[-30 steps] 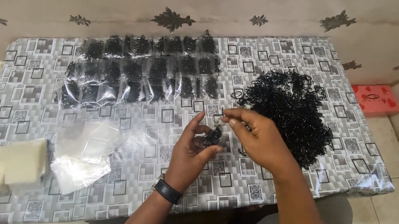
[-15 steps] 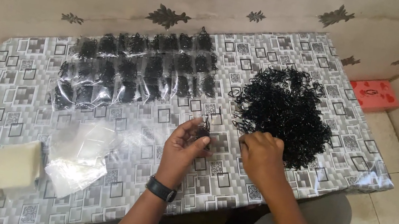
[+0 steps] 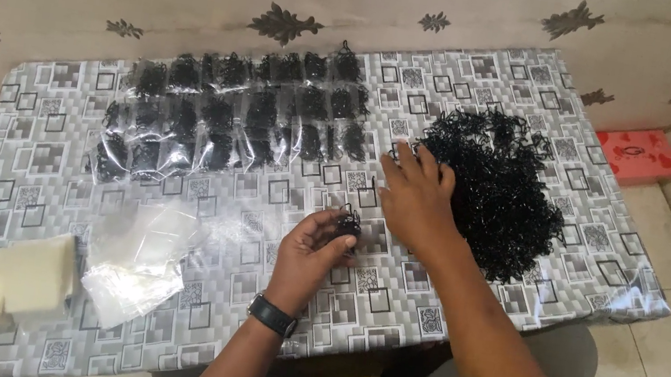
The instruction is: The person picks up small black plastic items from a large pile on a table and places them into small clear plastic bags.
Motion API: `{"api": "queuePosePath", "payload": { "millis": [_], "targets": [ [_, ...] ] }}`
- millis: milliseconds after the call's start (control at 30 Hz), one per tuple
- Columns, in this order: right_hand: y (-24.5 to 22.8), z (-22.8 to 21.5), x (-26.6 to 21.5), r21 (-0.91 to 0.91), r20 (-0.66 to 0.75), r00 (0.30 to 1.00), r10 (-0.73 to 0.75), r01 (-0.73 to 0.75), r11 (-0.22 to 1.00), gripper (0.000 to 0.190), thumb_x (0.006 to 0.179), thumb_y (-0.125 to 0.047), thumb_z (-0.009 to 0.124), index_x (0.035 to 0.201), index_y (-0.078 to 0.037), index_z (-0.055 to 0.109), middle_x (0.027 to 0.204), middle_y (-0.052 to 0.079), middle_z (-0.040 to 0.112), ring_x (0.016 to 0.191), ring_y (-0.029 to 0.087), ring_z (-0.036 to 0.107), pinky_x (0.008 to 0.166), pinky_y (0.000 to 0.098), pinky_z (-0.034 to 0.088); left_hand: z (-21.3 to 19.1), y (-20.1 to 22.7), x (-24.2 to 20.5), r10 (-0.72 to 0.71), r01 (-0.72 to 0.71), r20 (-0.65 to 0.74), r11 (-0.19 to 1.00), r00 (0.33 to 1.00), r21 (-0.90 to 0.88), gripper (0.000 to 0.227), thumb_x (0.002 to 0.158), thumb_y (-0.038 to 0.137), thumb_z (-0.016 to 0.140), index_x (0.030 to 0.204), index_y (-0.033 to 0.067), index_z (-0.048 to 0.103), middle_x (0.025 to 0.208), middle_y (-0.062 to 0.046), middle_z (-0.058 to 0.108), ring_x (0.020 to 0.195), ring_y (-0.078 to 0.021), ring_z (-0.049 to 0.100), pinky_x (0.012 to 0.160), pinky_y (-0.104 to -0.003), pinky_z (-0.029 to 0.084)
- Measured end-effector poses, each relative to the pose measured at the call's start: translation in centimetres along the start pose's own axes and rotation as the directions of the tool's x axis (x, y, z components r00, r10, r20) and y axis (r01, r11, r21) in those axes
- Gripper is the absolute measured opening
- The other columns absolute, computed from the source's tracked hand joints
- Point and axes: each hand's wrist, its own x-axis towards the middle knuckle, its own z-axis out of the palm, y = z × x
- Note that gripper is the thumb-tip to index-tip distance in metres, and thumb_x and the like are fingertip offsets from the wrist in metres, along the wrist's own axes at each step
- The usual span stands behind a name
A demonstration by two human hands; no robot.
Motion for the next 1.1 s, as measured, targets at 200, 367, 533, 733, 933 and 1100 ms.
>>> {"api": "queuePosePath", "payload": {
  "millis": [200, 367, 533, 733, 933, 1100],
  "targets": [
    [3.5, 6.2, 1.5, -0.225, -0.177, 0.962, -0.210, 0.169, 0.960, 0.015, 0.090, -0.020, 0.068, 0.098, -0.008, 0.073, 0.102, 0.010, 0.066, 0.116, 0.032, 0.057, 0.108, 0.0644, 0.023, -0.5, -1.4, 0.7, -0.030, 0.028, -0.038, 0.998, 0.999, -0.053, 0.030, 0.087, 0.005, 0.075, 0.116, 0.0013, 0.069, 0.103, -0.020, 0.076, 0.088, -0.0304, 0.075, 0.067, -0.044, 0.069],
    [3.7, 4.3, -1.5, -0.256, -0.274, 0.957, -0.091, 0.018, 0.967, 0.003, 0.083, -0.013, 0.070, 0.085, -0.013, 0.072, 0.085, 0.005, 0.061, 0.103, 0.030, 0.060, 0.104, 0.0675, 0.024, 0.0, -0.6, -0.1, -0.006, 0.006, -0.023, 1.000, 1.000, -0.022, 0.030, 0.086, 0.004, 0.076, 0.114, 0.0002, 0.069, 0.101, -0.019, 0.076, 0.086, -0.0280, 0.076, 0.066, -0.041, 0.069],
    [1.8, 1.8, -2.8, -0.150, -0.221, 0.975, -0.020, -0.013, 0.989, 0.025, 0.089, -0.023, 0.069, 0.113, -0.020, 0.073, 0.107, 0.004, 0.063, 0.120, 0.029, 0.054, 0.107, 0.0632, 0.025, -0.2, -1.5, 0.2, 0.030, -0.031, -0.020, 0.998, 0.999, -0.048, 0.031, 0.082, 0.001, 0.079, 0.111, -0.0026, 0.069, 0.097, -0.022, 0.076, 0.083, -0.0296, 0.076, 0.066, -0.042, 0.069],
    [-3.9, -0.4, -3.7, -0.006, -0.020, 0.988, -0.155, 0.155, 0.988, 0.040, 0.088, -0.009, 0.063, 0.128, -0.011, 0.069, 0.137, 0.014, 0.063, 0.139, 0.039, 0.044, 0.110, 0.0683, 0.022, 0.0, -0.6, -0.3, 0.067, -0.066, -0.014, 0.998, 0.998, 0.017, 0.040, 0.080, 0.003, 0.082, 0.117, -0.0007, 0.068, 0.106, -0.021, 0.076, 0.091, -0.0279, 0.076, 0.071, -0.037, 0.068],
    [-3.6, 2.8, -4.7, -0.042, -0.165, 0.972, 0.167, -0.176, 0.983, 0.042, 0.100, -0.030, 0.051, 0.128, -0.001, 0.065, 0.140, 0.022, 0.061, 0.143, 0.045, 0.040, 0.109, 0.0787, 0.009, -0.3, -0.5, -0.6, 0.073, -0.073, 0.024, 0.997, 0.997, -0.009, 0.048, 0.082, 0.002, 0.078, 0.127, -0.0005, 0.062, 0.107, -0.021, 0.075, 0.089, -0.0252, 0.076, 0.072, -0.036, 0.068],
    [-2.8, 3.2, -4.3, -0.067, -0.255, 0.967, -0.016, -0.001, 0.998, 0.047, 0.100, -0.023, 0.052, 0.141, -0.001, 0.057, 0.149, 0.026, 0.050, 0.144, 0.051, 0.034, 0.105, 0.0819, 0.010, -0.3, -0.9, -0.6, 0.051, -0.050, 0.020, 0.997, 0.999, -0.051, 0.043, 0.087, 0.000, 0.071, 0.129, -0.0030, 0.060, 0.102, -0.022, 0.074, 0.084, -0.0261, 0.076, 0.068, -0.035, 0.069]
  ]
}}
